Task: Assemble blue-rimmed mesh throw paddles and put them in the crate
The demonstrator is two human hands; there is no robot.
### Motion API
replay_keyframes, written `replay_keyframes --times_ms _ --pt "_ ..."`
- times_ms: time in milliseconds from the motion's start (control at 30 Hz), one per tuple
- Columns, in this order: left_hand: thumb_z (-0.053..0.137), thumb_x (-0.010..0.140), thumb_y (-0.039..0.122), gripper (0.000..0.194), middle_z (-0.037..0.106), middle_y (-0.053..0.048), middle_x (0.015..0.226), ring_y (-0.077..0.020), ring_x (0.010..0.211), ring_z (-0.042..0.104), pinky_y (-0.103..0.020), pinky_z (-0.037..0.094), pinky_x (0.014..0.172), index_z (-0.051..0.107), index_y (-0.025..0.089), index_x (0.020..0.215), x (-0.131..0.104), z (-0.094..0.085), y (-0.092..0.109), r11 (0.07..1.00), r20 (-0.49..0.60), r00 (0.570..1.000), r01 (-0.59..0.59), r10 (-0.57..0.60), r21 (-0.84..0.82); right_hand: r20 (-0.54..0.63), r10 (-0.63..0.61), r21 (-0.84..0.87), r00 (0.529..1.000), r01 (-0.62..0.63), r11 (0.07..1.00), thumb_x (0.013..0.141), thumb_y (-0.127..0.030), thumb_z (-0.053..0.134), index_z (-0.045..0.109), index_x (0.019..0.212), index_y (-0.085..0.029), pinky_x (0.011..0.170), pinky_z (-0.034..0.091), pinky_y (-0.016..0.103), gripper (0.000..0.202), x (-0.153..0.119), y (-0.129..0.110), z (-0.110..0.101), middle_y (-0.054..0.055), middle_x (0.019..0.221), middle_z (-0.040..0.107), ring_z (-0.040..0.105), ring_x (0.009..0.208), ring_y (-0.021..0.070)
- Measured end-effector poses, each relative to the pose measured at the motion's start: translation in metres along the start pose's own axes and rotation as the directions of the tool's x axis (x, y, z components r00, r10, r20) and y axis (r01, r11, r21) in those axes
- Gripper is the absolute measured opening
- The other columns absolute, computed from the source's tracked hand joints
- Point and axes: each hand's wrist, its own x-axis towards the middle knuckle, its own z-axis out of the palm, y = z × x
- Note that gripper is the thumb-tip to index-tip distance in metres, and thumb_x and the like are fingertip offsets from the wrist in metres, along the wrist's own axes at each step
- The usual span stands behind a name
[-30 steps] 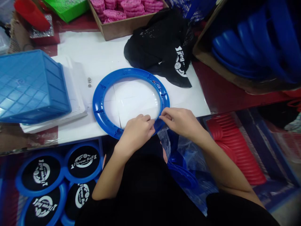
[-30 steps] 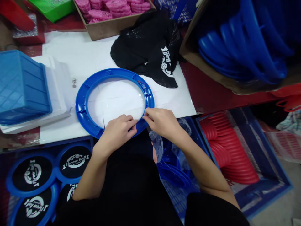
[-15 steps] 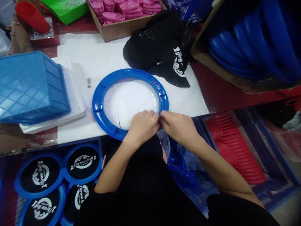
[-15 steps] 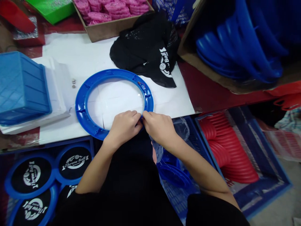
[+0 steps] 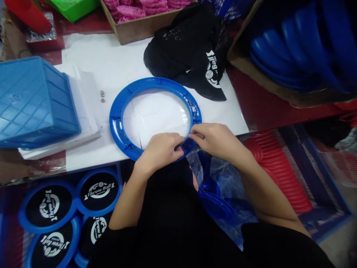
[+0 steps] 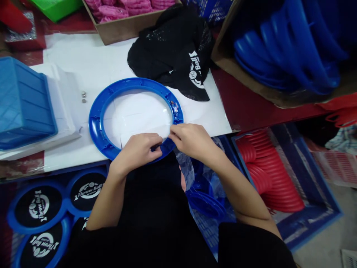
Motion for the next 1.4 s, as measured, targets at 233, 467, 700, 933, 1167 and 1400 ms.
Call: replay_keyframes --times_ms 233,467,700,933,1167,1400 --pt "0.053 0.094 0.026 0.015 0.070 -0.003 0.087 -0.0184 0.079 0.063 -0.031 0.041 0.068 0.064 0.020 0.085 -0.005 -0.009 0.002 1.000 0.061 0.998 0.014 -0.014 0.007 0.004 0.113 -0.060 0.994 -0.113 0.992 0.102 -0.028 0.050 0.063 0.087 -0.021 0.061 0.020 0.032 0.022 -0.007 -0.006 0.020 0.004 0.085 0.072 0.058 0.071 0.0181" --pt "0.043 0.099 0.020 0.027 0.071 -0.014 0.107 -0.0290 0.097 0.068 -0.036 0.049 0.069 0.067 0.013 0.110 0.014 0.006 0.030 0.964 0.030 0.984 0.164 -0.174 0.208 0.016 0.198 -0.105 0.980 -0.196 0.975 0.102 -0.027 0.048 0.065 0.088 -0.022 0.059 0.015 0.033 0.023 -0.009 -0.014 0.025 0.005 0.087 0.074 0.057 0.069 0.0181" --pt "0.047 0.097 0.025 0.022 0.072 -0.009 0.098 -0.0253 0.087 0.069 -0.034 0.046 0.068 0.068 0.017 0.099 0.015 0.005 0.022 0.976 0.070 0.985 0.145 -0.158 0.164 0.160 0.034 0.111 0.987 -0.052 0.992 0.099 -0.022 0.051 0.066 0.088 -0.023 0.061 0.026 0.030 0.019 -0.013 -0.003 0.008 0.001 0.081 0.071 0.058 0.070 0.0172" --pt "0.048 0.096 0.025 0.019 0.072 -0.007 0.095 -0.0223 0.087 0.067 -0.031 0.042 0.066 0.067 0.020 0.093 0.010 0.003 0.016 0.986 0.065 0.990 0.114 -0.123 0.123 0.040 -0.028 0.138 0.999 0.022 0.990 0.103 -0.030 0.052 0.073 0.095 -0.023 0.070 0.038 0.030 0.023 -0.015 0.015 -0.014 0.003 0.090 0.075 0.065 0.081 0.0201" --pt "0.048 0.095 0.024 0.018 0.071 -0.005 0.093 -0.0209 0.086 0.065 -0.031 0.036 0.064 0.064 0.020 0.089 0.009 0.005 0.015 0.990 0.052 0.992 0.109 -0.114 0.094 -0.033 0.031 -0.125 0.999 -0.034 0.992 0.104 -0.030 0.049 0.072 0.095 -0.022 0.064 0.028 0.032 0.026 -0.001 0.009 -0.005 0.006 0.095 0.076 0.063 0.078 0.0203" --pt "0.048 0.095 0.026 0.018 0.071 -0.006 0.093 -0.0209 0.084 0.064 -0.032 0.034 0.061 0.063 0.020 0.088 0.007 0.002 0.013 0.992 0.058 0.994 0.088 -0.094 0.094 -0.033 0.145 -0.218 0.989 -0.148 0.965 0.105 -0.030 0.047 0.070 0.097 -0.020 0.061 0.017 0.033 0.026 -0.007 -0.004 0.015 0.007 0.095 0.076 0.063 0.074 0.0205"
